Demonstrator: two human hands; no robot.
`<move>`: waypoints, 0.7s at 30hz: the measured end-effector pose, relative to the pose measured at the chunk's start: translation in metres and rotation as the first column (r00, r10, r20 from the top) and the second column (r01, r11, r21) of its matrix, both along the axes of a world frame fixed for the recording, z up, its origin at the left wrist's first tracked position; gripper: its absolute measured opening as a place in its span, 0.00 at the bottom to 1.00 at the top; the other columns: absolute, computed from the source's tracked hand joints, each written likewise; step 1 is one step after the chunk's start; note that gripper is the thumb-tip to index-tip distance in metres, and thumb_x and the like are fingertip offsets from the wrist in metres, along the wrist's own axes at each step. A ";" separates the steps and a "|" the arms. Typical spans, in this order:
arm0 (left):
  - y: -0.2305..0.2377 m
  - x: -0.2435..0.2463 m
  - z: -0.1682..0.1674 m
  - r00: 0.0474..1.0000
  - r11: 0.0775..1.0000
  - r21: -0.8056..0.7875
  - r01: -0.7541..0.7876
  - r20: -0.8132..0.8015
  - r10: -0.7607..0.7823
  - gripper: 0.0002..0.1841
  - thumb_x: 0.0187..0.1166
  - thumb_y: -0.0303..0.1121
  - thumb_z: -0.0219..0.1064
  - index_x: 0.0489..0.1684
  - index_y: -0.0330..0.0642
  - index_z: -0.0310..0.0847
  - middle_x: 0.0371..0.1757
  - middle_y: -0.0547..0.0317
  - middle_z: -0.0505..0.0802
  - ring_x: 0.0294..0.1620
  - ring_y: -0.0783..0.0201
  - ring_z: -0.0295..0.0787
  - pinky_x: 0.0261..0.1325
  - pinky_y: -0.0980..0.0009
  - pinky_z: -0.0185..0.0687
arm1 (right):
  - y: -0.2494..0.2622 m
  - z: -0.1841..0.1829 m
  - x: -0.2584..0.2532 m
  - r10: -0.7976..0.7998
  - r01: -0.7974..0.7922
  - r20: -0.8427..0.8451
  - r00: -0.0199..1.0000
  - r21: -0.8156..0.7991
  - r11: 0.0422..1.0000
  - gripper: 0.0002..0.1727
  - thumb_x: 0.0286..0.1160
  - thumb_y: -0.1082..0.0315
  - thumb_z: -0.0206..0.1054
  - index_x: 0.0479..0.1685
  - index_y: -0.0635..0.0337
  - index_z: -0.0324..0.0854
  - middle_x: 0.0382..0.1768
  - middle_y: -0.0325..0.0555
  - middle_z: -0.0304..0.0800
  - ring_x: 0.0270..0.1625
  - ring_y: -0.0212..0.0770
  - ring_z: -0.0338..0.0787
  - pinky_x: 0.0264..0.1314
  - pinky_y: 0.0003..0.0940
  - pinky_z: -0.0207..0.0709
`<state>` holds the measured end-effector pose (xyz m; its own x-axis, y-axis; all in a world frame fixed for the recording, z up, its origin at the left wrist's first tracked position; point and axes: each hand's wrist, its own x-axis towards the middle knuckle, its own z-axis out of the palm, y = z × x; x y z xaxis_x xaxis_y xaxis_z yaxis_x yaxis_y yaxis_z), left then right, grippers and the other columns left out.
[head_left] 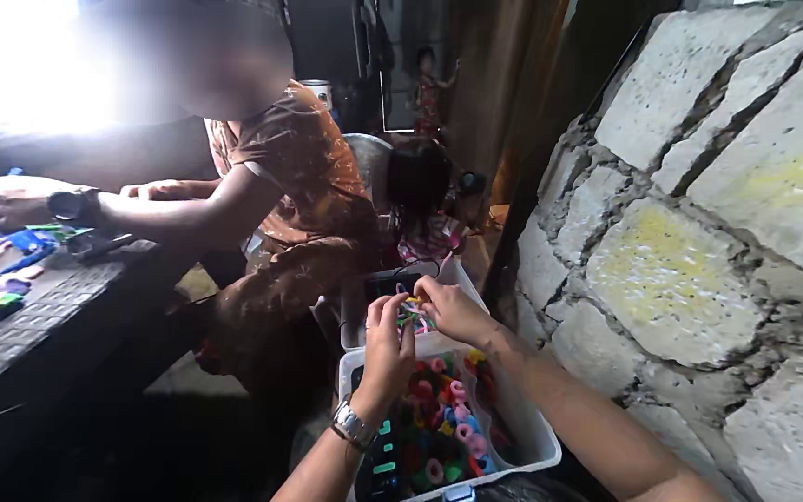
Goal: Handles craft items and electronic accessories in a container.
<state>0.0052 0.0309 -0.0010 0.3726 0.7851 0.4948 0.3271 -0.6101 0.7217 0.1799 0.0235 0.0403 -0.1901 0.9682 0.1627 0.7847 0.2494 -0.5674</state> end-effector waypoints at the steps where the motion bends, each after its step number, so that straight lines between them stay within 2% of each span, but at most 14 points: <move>1: 0.002 0.000 0.000 1.000 1.000 -0.011 -0.010 -0.004 0.010 0.23 0.82 0.28 0.59 0.76 0.34 0.76 0.74 0.34 0.78 0.64 0.49 0.84 0.62 0.58 0.84 | -0.004 -0.004 -0.002 0.041 -0.037 -0.046 0.998 0.080 0.996 0.18 0.81 0.76 0.57 0.69 0.67 0.76 0.53 0.59 0.90 0.55 0.53 0.91 0.62 0.51 0.82; 2: 0.003 0.000 0.000 1.000 1.000 -0.029 -0.009 -0.017 0.008 0.21 0.84 0.30 0.58 0.74 0.33 0.77 0.70 0.35 0.81 0.64 0.49 0.84 0.64 0.57 0.84 | -0.007 -0.009 -0.003 0.077 -0.061 -0.094 0.993 0.170 0.984 0.17 0.81 0.76 0.59 0.66 0.68 0.79 0.53 0.58 0.92 0.55 0.51 0.93 0.63 0.48 0.83; 4: 0.003 -0.001 0.002 0.999 0.998 -0.056 -0.001 -0.041 -0.001 0.17 0.89 0.34 0.54 0.62 0.32 0.82 0.56 0.44 0.89 0.54 0.57 0.88 0.60 0.60 0.84 | -0.007 -0.020 -0.002 0.148 -0.080 -0.186 0.971 0.329 0.941 0.13 0.80 0.75 0.61 0.57 0.68 0.85 0.49 0.54 0.94 0.53 0.44 0.94 0.62 0.39 0.85; 6: 0.003 -0.002 0.002 0.999 0.999 -0.047 0.004 -0.033 -0.005 0.16 0.90 0.35 0.53 0.51 0.32 0.84 0.44 0.50 0.89 0.44 0.63 0.86 0.54 0.65 0.83 | -0.006 -0.028 -0.001 0.178 -0.066 -0.255 0.950 0.394 0.917 0.11 0.80 0.73 0.62 0.49 0.67 0.89 0.46 0.50 0.94 0.49 0.36 0.93 0.59 0.30 0.85; 8: 0.004 -0.003 0.000 1.000 0.998 -0.055 0.016 0.012 -0.015 0.16 0.90 0.35 0.53 0.44 0.33 0.86 0.37 0.55 0.87 0.39 0.68 0.84 0.49 0.70 0.81 | -0.005 -0.035 0.000 0.150 -0.013 -0.287 0.946 0.430 0.903 0.10 0.79 0.71 0.65 0.46 0.64 0.91 0.43 0.49 0.94 0.47 0.34 0.92 0.56 0.28 0.84; 10: 0.005 -0.004 0.002 0.995 0.985 -0.158 0.073 0.077 -0.061 0.16 0.89 0.34 0.53 0.41 0.34 0.86 0.36 0.59 0.86 0.38 0.72 0.82 0.48 0.73 0.80 | -0.003 -0.039 0.002 0.150 0.015 -0.325 0.934 0.453 0.891 0.09 0.77 0.70 0.68 0.45 0.62 0.93 0.40 0.47 0.94 0.45 0.32 0.91 0.54 0.27 0.84; 12: 0.006 -0.005 0.006 0.974 0.937 -0.303 0.175 0.189 -0.121 0.17 0.89 0.34 0.51 0.39 0.36 0.86 0.35 0.63 0.87 0.38 0.74 0.83 0.48 0.74 0.81 | -0.001 -0.040 0.004 0.215 -0.023 -0.346 0.913 0.483 0.875 0.09 0.76 0.71 0.68 0.44 0.62 0.94 0.40 0.46 0.94 0.46 0.32 0.90 0.56 0.27 0.83; 14: 0.007 -0.005 0.007 0.939 0.883 -0.384 0.270 0.307 -0.153 0.17 0.89 0.34 0.51 0.38 0.38 0.86 0.32 0.68 0.87 0.36 0.77 0.84 0.47 0.76 0.82 | 0.000 -0.040 0.002 0.272 -0.069 -0.311 0.911 0.536 0.841 0.09 0.76 0.73 0.67 0.44 0.63 0.94 0.40 0.48 0.94 0.47 0.33 0.91 0.57 0.27 0.84; 18: 0.008 -0.006 0.008 0.860 0.867 -0.341 0.364 0.481 -0.172 0.15 0.88 0.30 0.52 0.33 0.42 0.83 0.30 0.73 0.87 0.33 0.79 0.83 0.44 0.79 0.81 | -0.002 -0.038 0.002 0.244 -0.054 -0.310 0.919 0.513 0.856 0.12 0.81 0.75 0.60 0.48 0.66 0.91 0.43 0.48 0.93 0.48 0.31 0.91 0.58 0.27 0.84; 19: 0.008 -0.007 0.008 0.831 0.873 -0.302 0.382 0.526 -0.182 0.15 0.87 0.30 0.53 0.31 0.43 0.84 0.33 0.73 0.87 0.35 0.79 0.83 0.45 0.79 0.81 | -0.001 -0.039 0.003 0.236 -0.030 -0.354 0.905 0.501 0.865 0.13 0.81 0.76 0.58 0.48 0.68 0.90 0.43 0.47 0.94 0.47 0.30 0.91 0.58 0.27 0.85; 21: 0.009 -0.010 0.007 0.743 0.859 -0.230 0.458 0.629 -0.229 0.16 0.87 0.33 0.56 0.30 0.44 0.88 0.45 0.69 0.89 0.42 0.78 0.84 0.48 0.80 0.82 | -0.002 -0.040 0.007 0.232 0.007 -0.469 0.852 0.454 0.891 0.14 0.81 0.78 0.56 0.48 0.70 0.89 0.43 0.45 0.93 0.47 0.27 0.90 0.57 0.25 0.84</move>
<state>-0.0045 0.0403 0.0060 0.3956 0.8160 0.4215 -0.3881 -0.2674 0.8820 0.1869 0.0215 0.0006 -0.0699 0.7554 0.6515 0.3742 0.6253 -0.6848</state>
